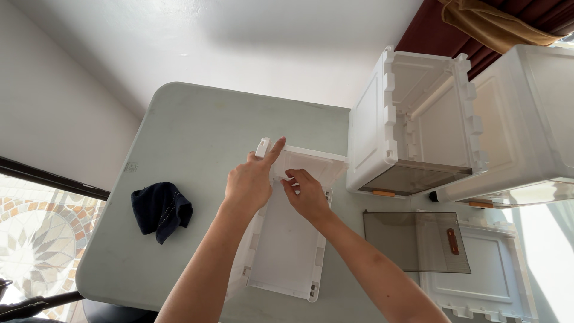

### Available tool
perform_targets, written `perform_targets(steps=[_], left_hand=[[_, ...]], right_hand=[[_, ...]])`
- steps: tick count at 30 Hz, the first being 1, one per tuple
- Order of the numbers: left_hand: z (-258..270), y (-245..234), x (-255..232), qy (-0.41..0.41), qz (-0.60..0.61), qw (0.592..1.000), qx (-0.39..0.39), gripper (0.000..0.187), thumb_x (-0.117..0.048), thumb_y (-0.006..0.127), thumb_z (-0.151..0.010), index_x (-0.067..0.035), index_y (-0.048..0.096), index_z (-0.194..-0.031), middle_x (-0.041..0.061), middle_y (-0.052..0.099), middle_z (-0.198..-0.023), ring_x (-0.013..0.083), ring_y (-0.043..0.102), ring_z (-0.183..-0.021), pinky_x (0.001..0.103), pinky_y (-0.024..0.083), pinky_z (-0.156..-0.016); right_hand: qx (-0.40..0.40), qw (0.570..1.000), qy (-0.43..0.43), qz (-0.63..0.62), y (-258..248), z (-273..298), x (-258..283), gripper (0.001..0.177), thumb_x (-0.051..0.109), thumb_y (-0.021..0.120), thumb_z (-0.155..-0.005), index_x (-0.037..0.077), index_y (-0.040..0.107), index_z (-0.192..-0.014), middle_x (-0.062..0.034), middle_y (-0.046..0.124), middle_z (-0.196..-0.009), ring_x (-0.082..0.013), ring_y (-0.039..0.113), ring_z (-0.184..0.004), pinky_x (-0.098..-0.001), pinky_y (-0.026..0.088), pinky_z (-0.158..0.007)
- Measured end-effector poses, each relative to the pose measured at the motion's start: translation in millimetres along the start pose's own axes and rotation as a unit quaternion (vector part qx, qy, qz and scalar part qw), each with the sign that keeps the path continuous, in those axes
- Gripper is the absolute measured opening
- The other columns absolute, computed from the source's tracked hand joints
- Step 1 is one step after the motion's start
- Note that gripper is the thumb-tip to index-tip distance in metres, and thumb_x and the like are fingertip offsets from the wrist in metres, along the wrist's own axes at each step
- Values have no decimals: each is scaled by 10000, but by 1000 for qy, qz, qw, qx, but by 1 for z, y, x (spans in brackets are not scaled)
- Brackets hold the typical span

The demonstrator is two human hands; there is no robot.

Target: The person assembles a white plastic storage cabinet by hand on a table. They connect side panels to a base, attach a translucent drawer front, and then place the completed unit next to another similar cabinet.

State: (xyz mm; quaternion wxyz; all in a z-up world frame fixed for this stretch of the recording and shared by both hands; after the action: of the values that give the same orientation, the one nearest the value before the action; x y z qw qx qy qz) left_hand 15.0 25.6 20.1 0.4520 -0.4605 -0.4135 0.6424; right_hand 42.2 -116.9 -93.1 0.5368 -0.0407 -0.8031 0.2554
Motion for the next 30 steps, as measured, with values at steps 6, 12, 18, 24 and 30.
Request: perform_targets(steps=[6,12,18,24,30], left_hand=[[0,1,0,-1,-5,1000,0,979,-41,624,-878,-473,128,-1603,233,541,-1389,329,745,-807,392,626,-689],[-2,6,0,1,0,1000,-12,924,-72,593,-900,-466,125,-1592,259,511,-1411,334,748,-776,397,622,-676],[-2,8,-1,-2,1,1000,-3,907,-41,540,-937,-490,125,-1608,258,572,-1345,317,749,-760,397,614,-673],[-3,9,-4,-6,-12,1000,11,929,-28,539,-924,-476,102,-1611,254,555,-1370,320,753,-754,380,622,-643],[-4,8,-4,1,-19,1000,3,908,-37,538,-929,-462,101,-1602,294,504,-1405,332,752,-743,374,633,-628]], right_hand=[[14,996,80,42,50,-9,-41,186,112,710,-904,-25,706,-1029,-158,731,-917,-288,733,-786,-358,606,-716],[27,991,97,84,74,-21,-58,133,81,658,-902,-16,709,-978,-180,739,-917,-341,716,-802,-418,580,-731],[42,984,85,148,85,-24,-64,121,118,705,-852,3,707,-891,-198,736,-856,-377,714,-781,-455,583,-722],[71,969,6,237,93,-23,-73,144,137,712,-852,2,679,-888,-188,719,-795,-337,719,-714,-429,604,-632],[-9,987,-39,154,94,-17,-83,119,124,718,-824,11,680,-814,-169,717,-763,-340,701,-708,-444,575,-625]])
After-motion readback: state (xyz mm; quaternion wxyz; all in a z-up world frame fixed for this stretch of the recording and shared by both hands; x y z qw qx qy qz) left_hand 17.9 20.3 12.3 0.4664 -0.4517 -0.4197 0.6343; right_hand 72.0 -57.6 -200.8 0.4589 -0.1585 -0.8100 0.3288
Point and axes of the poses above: each hand's wrist, its own z-axis away from the middle knuckle, its own y-axis out of the palm, x = y × z, the point moved 3 cm from there along -z, towards the middle knuckle
